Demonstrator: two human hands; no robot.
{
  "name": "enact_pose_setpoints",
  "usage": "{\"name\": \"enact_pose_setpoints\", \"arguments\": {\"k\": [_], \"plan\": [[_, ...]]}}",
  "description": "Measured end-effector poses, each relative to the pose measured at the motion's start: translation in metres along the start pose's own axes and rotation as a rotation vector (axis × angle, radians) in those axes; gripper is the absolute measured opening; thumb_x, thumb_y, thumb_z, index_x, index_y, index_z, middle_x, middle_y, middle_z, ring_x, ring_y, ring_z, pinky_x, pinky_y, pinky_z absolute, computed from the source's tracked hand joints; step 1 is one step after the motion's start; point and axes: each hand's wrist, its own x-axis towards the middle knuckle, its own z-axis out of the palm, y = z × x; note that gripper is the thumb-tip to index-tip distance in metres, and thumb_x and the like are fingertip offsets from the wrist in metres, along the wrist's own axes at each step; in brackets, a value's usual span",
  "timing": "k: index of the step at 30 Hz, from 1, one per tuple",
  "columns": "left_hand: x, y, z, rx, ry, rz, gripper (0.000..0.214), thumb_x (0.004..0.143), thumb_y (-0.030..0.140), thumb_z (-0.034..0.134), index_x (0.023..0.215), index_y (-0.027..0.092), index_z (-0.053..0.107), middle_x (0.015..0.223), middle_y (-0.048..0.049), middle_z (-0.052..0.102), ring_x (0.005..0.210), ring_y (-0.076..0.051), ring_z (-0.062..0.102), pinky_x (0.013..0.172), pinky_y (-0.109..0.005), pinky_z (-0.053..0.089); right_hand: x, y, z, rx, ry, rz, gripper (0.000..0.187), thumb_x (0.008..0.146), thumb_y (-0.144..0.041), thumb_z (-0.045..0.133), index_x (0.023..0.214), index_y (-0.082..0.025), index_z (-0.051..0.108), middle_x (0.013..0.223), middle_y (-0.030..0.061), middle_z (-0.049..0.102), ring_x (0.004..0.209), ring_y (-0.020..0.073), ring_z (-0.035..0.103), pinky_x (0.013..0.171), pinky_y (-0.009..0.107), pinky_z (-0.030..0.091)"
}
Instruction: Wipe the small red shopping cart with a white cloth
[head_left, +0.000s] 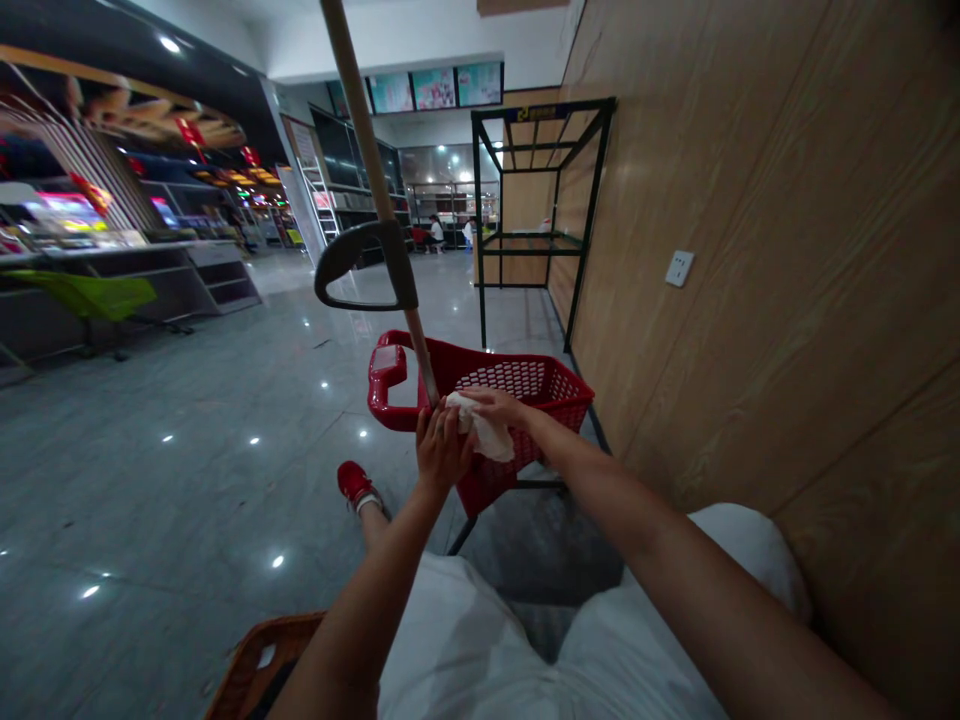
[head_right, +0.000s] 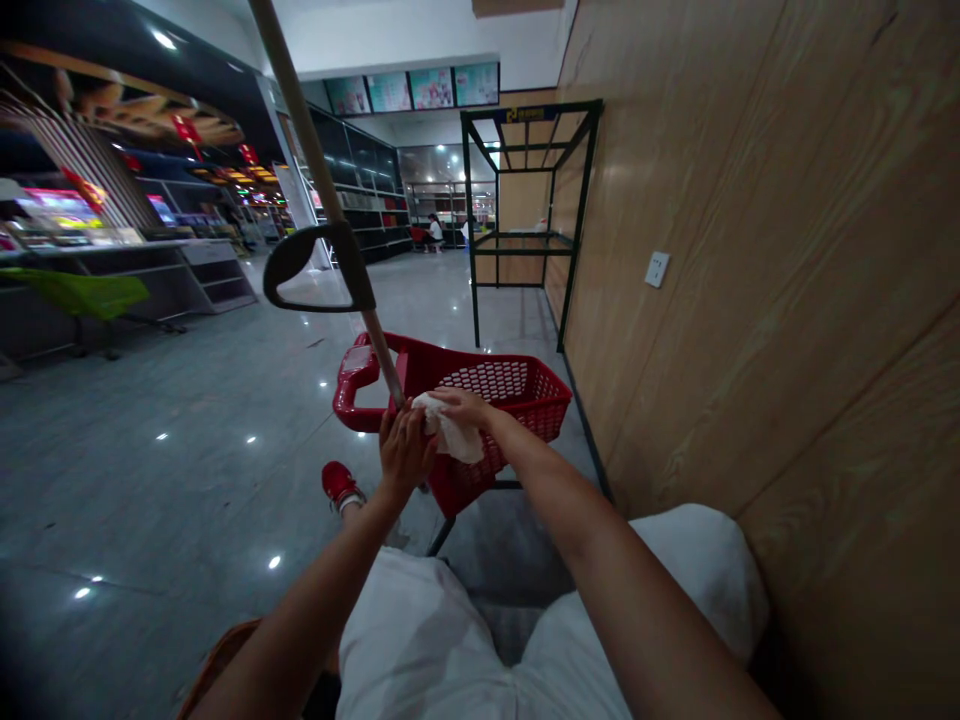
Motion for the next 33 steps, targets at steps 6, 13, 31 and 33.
{"name": "enact_pose_setpoints", "arguments": {"k": [6, 13, 31, 33], "plan": [[-0.007, -0.007, -0.008, 0.001, 0.042, -0.015, 0.049, 0.092, 0.037, 0.044, 0.133, 0.011, 0.045, 0.133, -0.0207, 0.058, 0.134, -0.03, 0.046, 0.116, -0.052, 0.025, 0.0, -0.019, 0.031, -0.308, -0.098, -0.15, 0.032, 0.097, -0.031, 0.046, 0.122, -0.02, 0.063, 0.127, 0.0083, 0.064, 0.121, 0.0191, 0.054, 0.107, 0.036, 0.036], [-0.009, -0.017, -0.017, 0.028, -0.053, 0.021, 0.046, 0.091, 0.034, 0.047, 0.133, 0.014, 0.048, 0.131, -0.0172, 0.061, 0.136, -0.029, 0.045, 0.117, -0.051, 0.024, -0.042, 0.013, 0.0, -0.559, -0.196, 0.065, 0.029, 0.098, -0.037, 0.047, 0.107, -0.016, 0.065, 0.106, 0.0092, 0.068, 0.1, 0.0186, 0.062, 0.089, 0.029, 0.044], [0.005, -0.008, -0.015, 0.03, -0.146, 0.08, 0.047, 0.092, 0.034, 0.048, 0.135, 0.016, 0.049, 0.134, -0.0153, 0.059, 0.136, -0.028, 0.044, 0.117, -0.05, 0.026, -0.043, 0.009, 0.005, -0.482, -0.098, -0.031, 0.029, 0.095, -0.025, 0.05, 0.123, -0.019, 0.057, 0.12, 0.0099, 0.062, 0.112, 0.0205, 0.055, 0.099, 0.036, 0.044], [0.005, -0.01, -0.019, 0.024, -0.172, 0.084, 0.048, 0.091, 0.033, 0.048, 0.136, 0.016, 0.048, 0.134, -0.0153, 0.059, 0.136, -0.028, 0.045, 0.117, -0.05, 0.027, -0.067, 0.028, -0.025, -0.558, -0.11, 0.077, 0.027, 0.095, -0.026, 0.051, 0.12, -0.017, 0.059, 0.118, 0.0108, 0.062, 0.109, 0.0209, 0.058, 0.095, 0.035, 0.045]]}}
